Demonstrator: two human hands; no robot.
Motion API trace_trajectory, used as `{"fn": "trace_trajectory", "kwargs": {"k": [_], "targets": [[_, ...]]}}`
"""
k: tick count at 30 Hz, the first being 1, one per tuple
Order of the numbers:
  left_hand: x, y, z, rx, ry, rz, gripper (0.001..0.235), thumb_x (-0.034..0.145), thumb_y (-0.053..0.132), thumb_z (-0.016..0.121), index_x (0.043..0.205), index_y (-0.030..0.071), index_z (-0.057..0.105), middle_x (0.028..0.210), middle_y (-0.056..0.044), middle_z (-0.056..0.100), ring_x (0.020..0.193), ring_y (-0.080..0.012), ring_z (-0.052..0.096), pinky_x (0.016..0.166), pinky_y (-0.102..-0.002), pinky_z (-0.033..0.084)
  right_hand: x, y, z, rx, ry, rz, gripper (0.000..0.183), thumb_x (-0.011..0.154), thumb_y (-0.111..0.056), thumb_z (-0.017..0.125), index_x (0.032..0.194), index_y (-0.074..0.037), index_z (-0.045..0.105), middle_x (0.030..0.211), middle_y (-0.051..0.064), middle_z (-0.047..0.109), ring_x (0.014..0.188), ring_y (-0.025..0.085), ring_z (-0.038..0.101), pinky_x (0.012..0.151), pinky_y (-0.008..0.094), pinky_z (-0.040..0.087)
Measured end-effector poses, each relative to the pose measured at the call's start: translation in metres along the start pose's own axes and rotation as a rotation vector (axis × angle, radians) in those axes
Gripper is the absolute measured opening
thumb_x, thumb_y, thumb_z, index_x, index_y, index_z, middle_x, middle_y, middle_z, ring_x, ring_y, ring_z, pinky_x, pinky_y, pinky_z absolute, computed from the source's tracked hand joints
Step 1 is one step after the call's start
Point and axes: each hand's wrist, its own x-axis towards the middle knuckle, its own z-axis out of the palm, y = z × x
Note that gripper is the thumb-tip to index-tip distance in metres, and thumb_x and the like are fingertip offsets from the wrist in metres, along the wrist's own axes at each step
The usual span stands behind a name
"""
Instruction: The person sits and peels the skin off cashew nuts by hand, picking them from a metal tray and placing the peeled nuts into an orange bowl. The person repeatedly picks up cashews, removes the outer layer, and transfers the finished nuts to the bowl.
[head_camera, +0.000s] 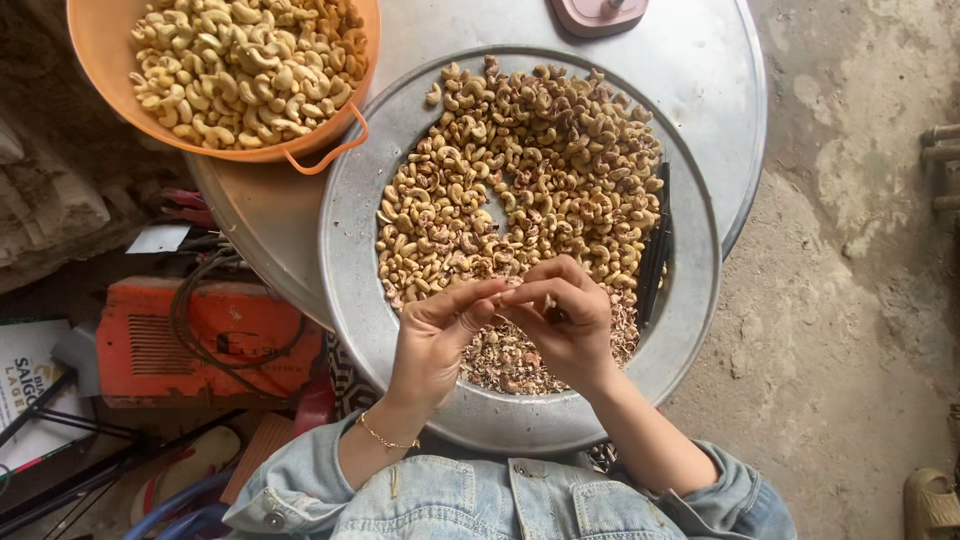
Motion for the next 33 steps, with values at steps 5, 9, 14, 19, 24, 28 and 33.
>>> {"fn": "trace_trajectory", "kwargs": {"k": [5, 9, 14, 19, 24, 28, 33], "targets": [[0.001, -0.008, -0.009, -0.041, 0.156, 0.05, 0.022, 0.078, -0.007, 0.079, 0.1, -0.005, 0.076, 0.095, -0.02, 0.078, 0.083, -0.0251, 0.077, 0.077, -0.035, 0.064, -0.012, -0.007, -0.006, -0.2, -0.159, 0.051, 0.047, 0.105, -0.038, 0.043, 0.132, -0.007, 0.065, 0.077, 0.009, 0.061, 0.055, 0.012, 0.044, 0.05, 0.027, 0.042], [0.004, -0.011, -0.017, 0.037, 0.148, 0.112, 0.028, 0.072, -0.008, 0.084, 0.098, -0.004, 0.077, 0.096, -0.021, 0.076, 0.082, -0.0262, 0.078, 0.078, -0.037, 0.066, -0.023, -0.017, -0.009, -0.195, -0.237, 0.134, 0.05, 0.106, -0.032, 0.032, 0.138, -0.012, 0.064, 0.07, 0.007, 0.061, 0.057, 0.013, 0.047, 0.052, 0.03, 0.044], [0.003, -0.006, -0.01, -0.013, 0.103, -0.001, 0.022, 0.076, -0.011, 0.079, 0.097, -0.005, 0.077, 0.099, -0.025, 0.077, 0.088, -0.0302, 0.078, 0.079, -0.038, 0.067, -0.028, -0.01, -0.005, -0.023, -0.191, 0.134, 0.036, 0.096, 0.001, 0.051, 0.132, -0.004, 0.057, 0.06, 0.007, 0.067, 0.039, 0.014, 0.047, 0.041, 0.025, 0.041], [0.0, -0.028, -0.017, -0.206, 0.101, -0.184, 0.015, 0.083, -0.009, 0.074, 0.097, -0.007, 0.076, 0.098, -0.026, 0.077, 0.088, -0.034, 0.078, 0.079, -0.043, 0.066, -0.023, -0.01, -0.012, -0.047, -0.208, 0.175, 0.027, 0.096, -0.002, 0.054, 0.122, -0.005, 0.062, 0.065, 0.008, 0.074, 0.044, 0.015, 0.055, 0.047, 0.025, 0.045], [0.007, -0.032, -0.026, -0.329, 0.099, -0.344, 0.02, 0.091, -0.003, 0.068, 0.109, 0.002, 0.075, 0.104, -0.022, 0.078, 0.09, -0.027, 0.076, 0.081, -0.031, 0.06, -0.024, -0.011, -0.012, -0.014, -0.188, 0.206, 0.03, 0.098, -0.004, 0.053, 0.127, -0.006, 0.059, 0.068, 0.008, 0.076, 0.046, 0.013, 0.053, 0.05, 0.025, 0.044], [0.005, -0.04, -0.026, -0.428, 0.136, -0.354, 0.024, 0.092, -0.004, 0.067, 0.115, -0.002, 0.073, 0.104, -0.021, 0.077, 0.091, -0.0243, 0.075, 0.083, -0.032, 0.063, -0.023, -0.014, -0.011, -0.08, -0.206, 0.161, 0.033, 0.096, -0.002, 0.056, 0.129, -0.006, 0.059, 0.072, 0.008, 0.076, 0.048, 0.015, 0.056, 0.049, 0.025, 0.046], [0.006, -0.04, -0.025, -0.415, 0.12, -0.341, 0.025, 0.09, -0.006, 0.068, 0.115, -0.006, 0.072, 0.104, -0.025, 0.077, 0.088, -0.0294, 0.076, 0.082, -0.037, 0.064, -0.024, -0.016, -0.012, -0.123, -0.212, 0.158, 0.035, 0.096, -0.003, 0.059, 0.131, -0.006, 0.058, 0.074, 0.008, 0.077, 0.052, 0.018, 0.062, 0.051, 0.026, 0.049]]}}
